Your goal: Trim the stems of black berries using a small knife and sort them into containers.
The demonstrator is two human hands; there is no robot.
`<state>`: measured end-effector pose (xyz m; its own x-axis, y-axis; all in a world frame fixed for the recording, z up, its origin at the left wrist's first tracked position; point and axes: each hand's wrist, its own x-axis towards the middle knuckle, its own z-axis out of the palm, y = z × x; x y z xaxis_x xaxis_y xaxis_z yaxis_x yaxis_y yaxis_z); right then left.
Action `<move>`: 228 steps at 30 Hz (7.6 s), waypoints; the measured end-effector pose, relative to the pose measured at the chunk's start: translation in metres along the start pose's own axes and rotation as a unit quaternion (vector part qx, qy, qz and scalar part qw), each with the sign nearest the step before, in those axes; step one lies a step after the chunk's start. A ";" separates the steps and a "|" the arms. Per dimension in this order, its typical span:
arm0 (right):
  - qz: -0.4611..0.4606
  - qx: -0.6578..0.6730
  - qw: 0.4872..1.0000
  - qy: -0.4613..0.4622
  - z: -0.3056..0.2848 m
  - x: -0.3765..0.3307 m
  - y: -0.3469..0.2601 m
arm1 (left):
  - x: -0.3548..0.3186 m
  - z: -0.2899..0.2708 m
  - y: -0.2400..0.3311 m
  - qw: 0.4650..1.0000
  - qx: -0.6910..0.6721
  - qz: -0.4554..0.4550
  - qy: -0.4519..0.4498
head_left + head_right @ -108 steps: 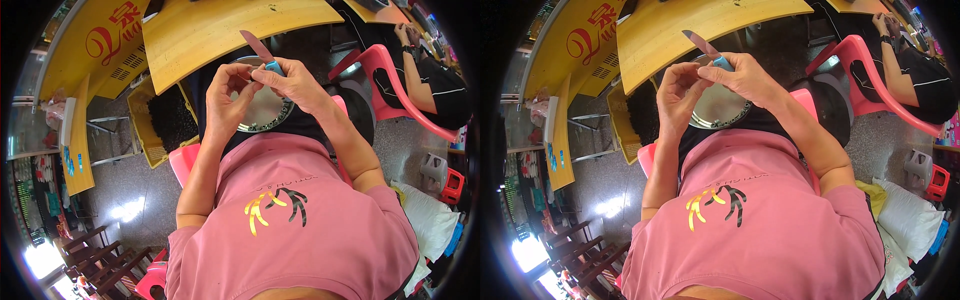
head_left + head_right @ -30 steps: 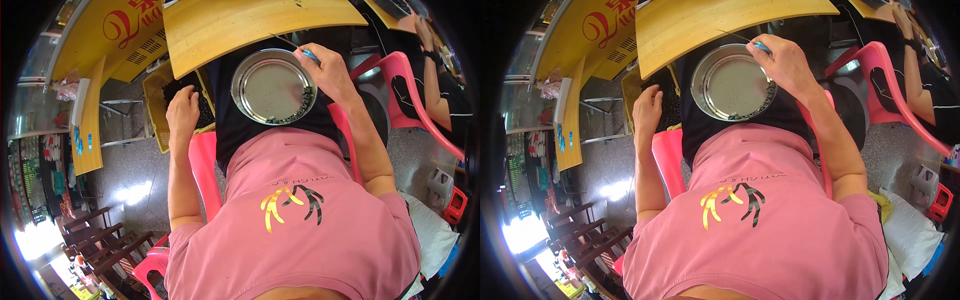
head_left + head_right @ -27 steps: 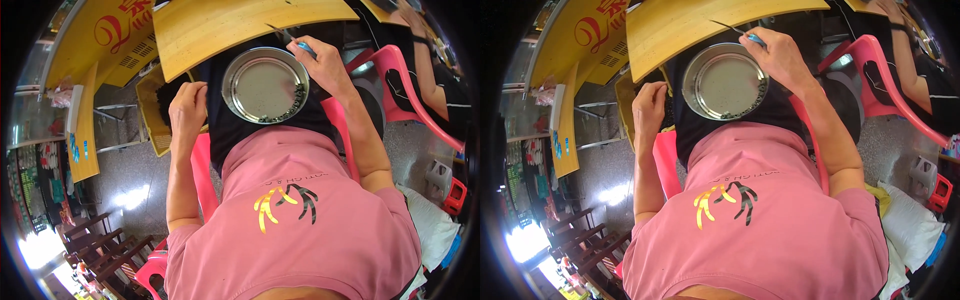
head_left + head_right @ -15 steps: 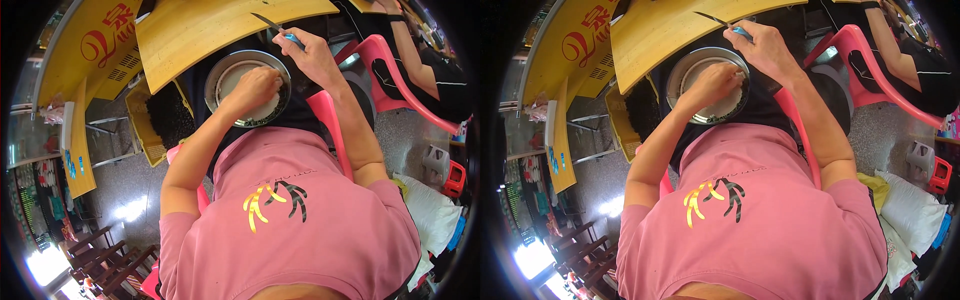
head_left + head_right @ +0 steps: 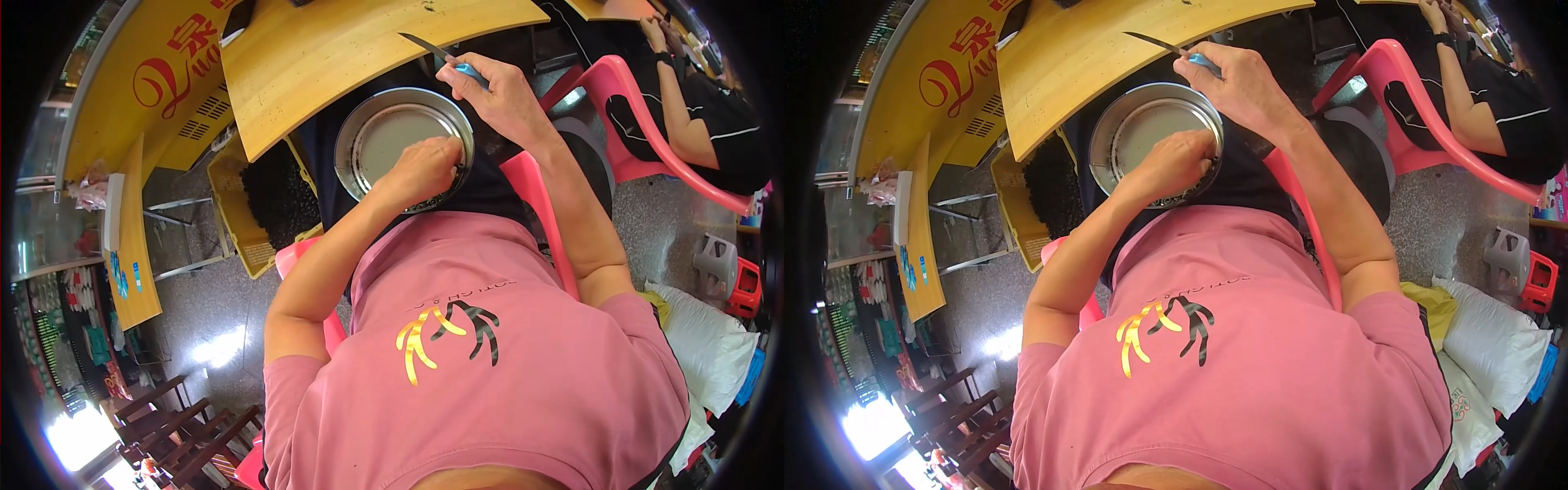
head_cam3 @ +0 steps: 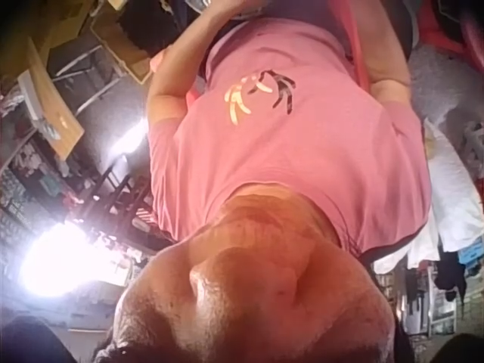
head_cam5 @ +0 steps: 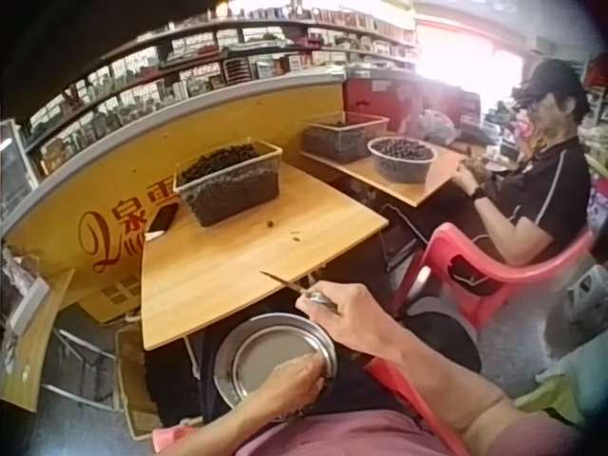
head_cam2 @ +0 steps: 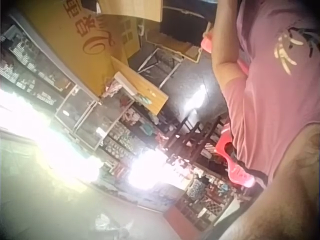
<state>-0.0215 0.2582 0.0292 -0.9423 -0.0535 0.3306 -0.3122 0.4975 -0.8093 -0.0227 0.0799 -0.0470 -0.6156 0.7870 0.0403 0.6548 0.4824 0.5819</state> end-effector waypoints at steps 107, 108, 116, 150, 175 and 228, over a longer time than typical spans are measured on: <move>-0.011 -0.082 0.995 -0.059 0.024 -0.010 -0.011 | -0.217 -0.117 -0.074 0.827 0.117 -0.290 0.467; -0.003 -0.074 0.996 -0.057 0.023 -0.010 -0.011 | -0.209 -0.120 -0.066 0.830 0.111 -0.289 0.465; 0.004 -0.037 0.998 -0.040 0.016 -0.005 -0.007 | -0.104 -0.095 0.003 0.972 -0.086 -0.044 0.215; 0.084 0.227 0.966 -0.086 0.036 -0.011 -0.013 | -0.037 -0.066 0.013 0.880 -0.406 0.003 0.246; 0.202 0.430 0.877 -0.067 0.045 -0.017 -0.028 | -0.039 -0.050 0.023 0.867 -0.314 -0.003 0.386; -0.229 -0.133 0.964 0.038 0.042 -0.021 -0.033 | -0.052 -0.060 0.028 0.795 -0.486 -0.024 0.362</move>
<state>0.0035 0.2064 0.0290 -0.6988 -0.2622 0.6655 -0.6412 0.6420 -0.4204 0.0012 0.0289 0.0158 -0.9510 0.1796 0.2517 0.1915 -0.2971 0.9355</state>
